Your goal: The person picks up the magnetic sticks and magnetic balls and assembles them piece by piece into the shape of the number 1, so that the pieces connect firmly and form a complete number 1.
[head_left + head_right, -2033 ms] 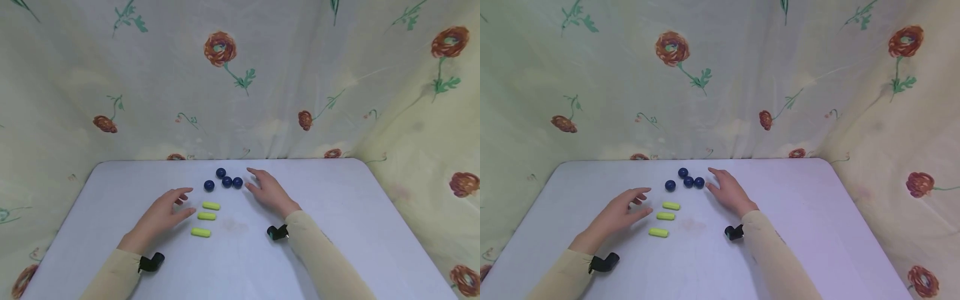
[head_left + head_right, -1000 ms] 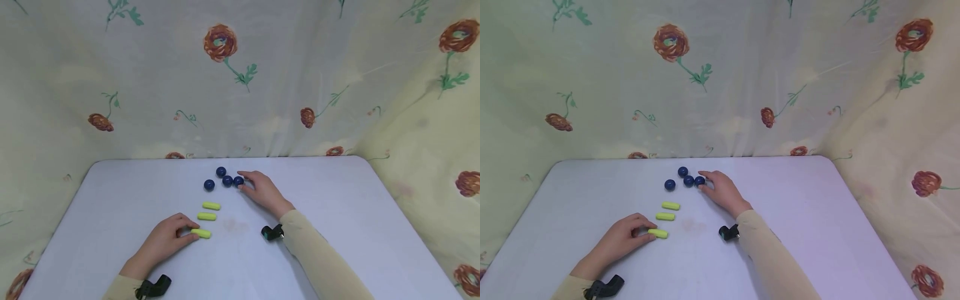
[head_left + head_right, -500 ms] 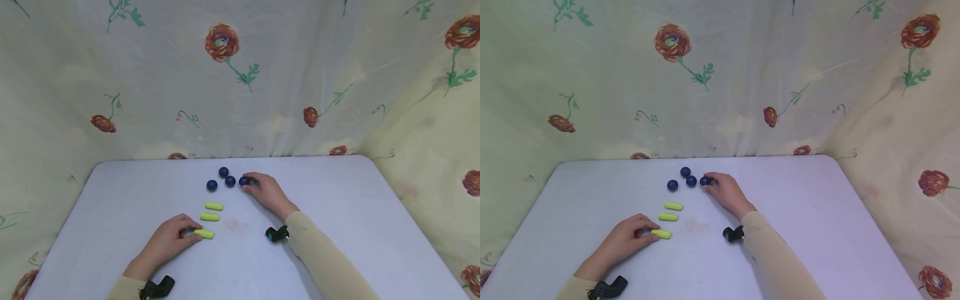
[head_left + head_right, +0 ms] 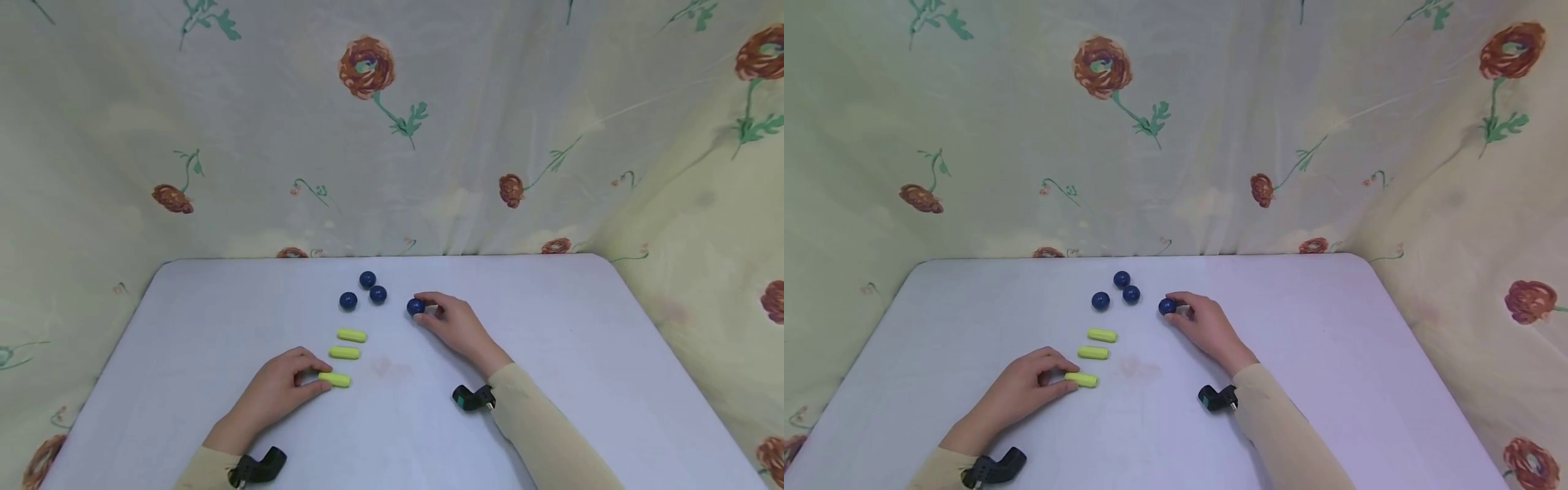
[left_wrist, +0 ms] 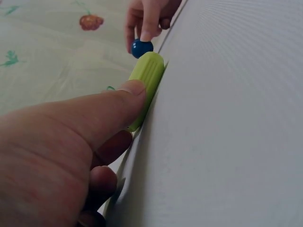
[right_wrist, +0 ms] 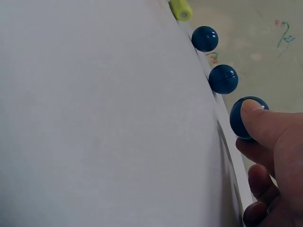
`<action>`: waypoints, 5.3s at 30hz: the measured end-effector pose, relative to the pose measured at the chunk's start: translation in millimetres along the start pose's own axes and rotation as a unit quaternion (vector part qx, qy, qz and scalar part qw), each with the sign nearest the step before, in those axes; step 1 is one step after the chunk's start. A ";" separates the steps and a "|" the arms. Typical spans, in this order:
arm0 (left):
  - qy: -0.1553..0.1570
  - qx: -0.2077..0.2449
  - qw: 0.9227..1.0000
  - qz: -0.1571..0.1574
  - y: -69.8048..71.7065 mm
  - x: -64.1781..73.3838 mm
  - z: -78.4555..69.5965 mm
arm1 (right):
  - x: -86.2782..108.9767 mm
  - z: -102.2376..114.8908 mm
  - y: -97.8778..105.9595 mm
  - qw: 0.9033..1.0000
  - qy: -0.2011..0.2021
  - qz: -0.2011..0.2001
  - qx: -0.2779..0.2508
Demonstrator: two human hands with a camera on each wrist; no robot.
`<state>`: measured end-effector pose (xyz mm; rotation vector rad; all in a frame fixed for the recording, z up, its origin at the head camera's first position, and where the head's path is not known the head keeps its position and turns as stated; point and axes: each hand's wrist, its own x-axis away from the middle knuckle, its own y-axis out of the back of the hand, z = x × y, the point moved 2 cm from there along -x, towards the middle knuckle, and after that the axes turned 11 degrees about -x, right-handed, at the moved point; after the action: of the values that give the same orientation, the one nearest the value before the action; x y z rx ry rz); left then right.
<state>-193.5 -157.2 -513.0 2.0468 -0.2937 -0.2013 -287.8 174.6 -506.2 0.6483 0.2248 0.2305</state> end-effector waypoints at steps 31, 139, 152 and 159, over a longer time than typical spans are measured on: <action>0.020 -0.016 1.000 0.003 0.8 1.1 -4.2 | 35.5 -14.5 4.1 0.998 0.064 0.004 -0.001; -0.016 0.044 0.997 -0.063 -64.7 -47.9 -110.6 | 37.4 -14.3 3.1 0.998 0.053 0.031 -0.016; -0.019 0.030 0.997 -0.064 -64.3 -47.5 -112.6 | 35.9 -13.4 1.9 0.999 0.045 0.027 -0.014; -0.016 0.025 0.998 -0.059 -63.9 -48.2 -112.4 | 35.5 -13.9 2.0 0.999 0.030 0.025 -0.010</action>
<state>-202.0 -19.6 -515.5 2.1128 -0.1998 -0.3021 -258.2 194.0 -520.5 0.6272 0.2645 0.3000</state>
